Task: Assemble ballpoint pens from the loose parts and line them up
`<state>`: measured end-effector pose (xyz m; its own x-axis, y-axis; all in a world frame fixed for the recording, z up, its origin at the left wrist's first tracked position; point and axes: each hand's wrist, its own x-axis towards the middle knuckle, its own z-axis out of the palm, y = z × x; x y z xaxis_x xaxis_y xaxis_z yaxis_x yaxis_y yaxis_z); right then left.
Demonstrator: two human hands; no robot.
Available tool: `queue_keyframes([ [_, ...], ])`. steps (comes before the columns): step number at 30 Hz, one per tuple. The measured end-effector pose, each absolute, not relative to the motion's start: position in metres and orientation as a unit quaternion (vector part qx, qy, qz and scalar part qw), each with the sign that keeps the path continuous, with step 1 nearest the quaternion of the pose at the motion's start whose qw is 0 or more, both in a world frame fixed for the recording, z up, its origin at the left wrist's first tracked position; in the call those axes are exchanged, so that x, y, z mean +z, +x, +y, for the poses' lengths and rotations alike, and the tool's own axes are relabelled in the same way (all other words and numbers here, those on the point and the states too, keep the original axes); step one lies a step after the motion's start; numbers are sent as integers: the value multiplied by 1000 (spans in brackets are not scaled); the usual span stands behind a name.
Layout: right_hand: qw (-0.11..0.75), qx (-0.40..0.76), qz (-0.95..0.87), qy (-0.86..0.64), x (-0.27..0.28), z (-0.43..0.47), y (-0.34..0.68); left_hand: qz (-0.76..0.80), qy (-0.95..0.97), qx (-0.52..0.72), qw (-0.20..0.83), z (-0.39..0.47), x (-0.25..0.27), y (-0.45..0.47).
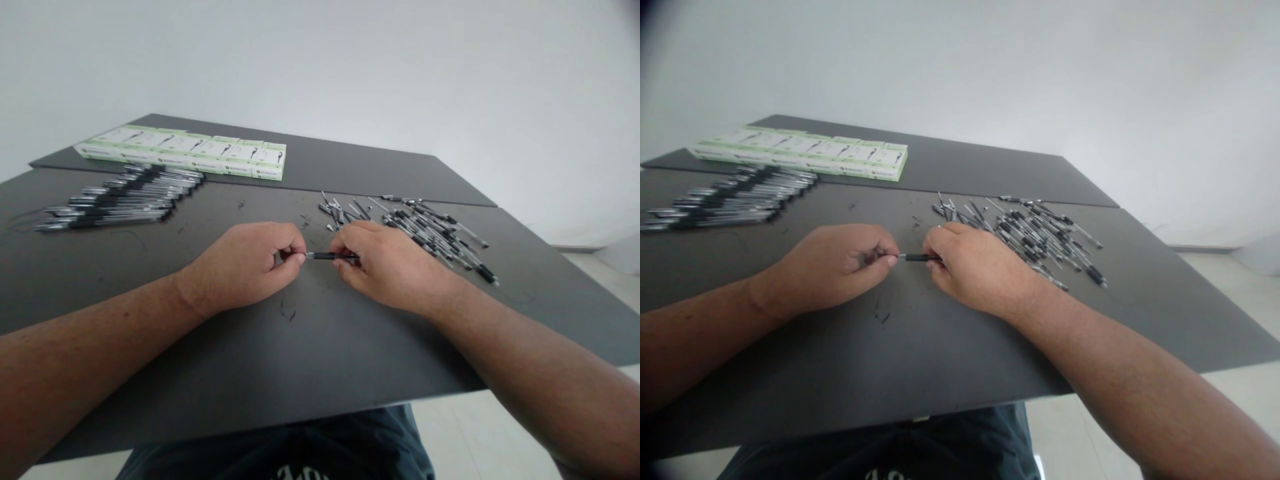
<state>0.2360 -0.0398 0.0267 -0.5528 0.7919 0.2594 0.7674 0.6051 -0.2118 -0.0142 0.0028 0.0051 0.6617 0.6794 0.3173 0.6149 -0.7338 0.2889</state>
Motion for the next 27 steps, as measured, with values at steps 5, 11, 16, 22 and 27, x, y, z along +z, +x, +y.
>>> queue_keyframes([
  [5, 155, 42, -883, -442, 27, -39, 237, 361, 904, 215, 83, 4, 6, -15],
  [11, 168, 48, -877, -448, 25, -38, 237, 364, 900, 220, 91, 5, 5, -16],
  [16, 184, 45, -868, -458, 26, -38, 237, 359, 903, 219, 89, 5, 6, -16],
  [22, 172, 61, -883, -432, 25, -36, 238, 359, 904, 215, 89, 5, 6, -16],
  [27, 196, 70, -869, -450, 25, -35, 240, 359, 905, 210, 90, 5, 6, -16],
])
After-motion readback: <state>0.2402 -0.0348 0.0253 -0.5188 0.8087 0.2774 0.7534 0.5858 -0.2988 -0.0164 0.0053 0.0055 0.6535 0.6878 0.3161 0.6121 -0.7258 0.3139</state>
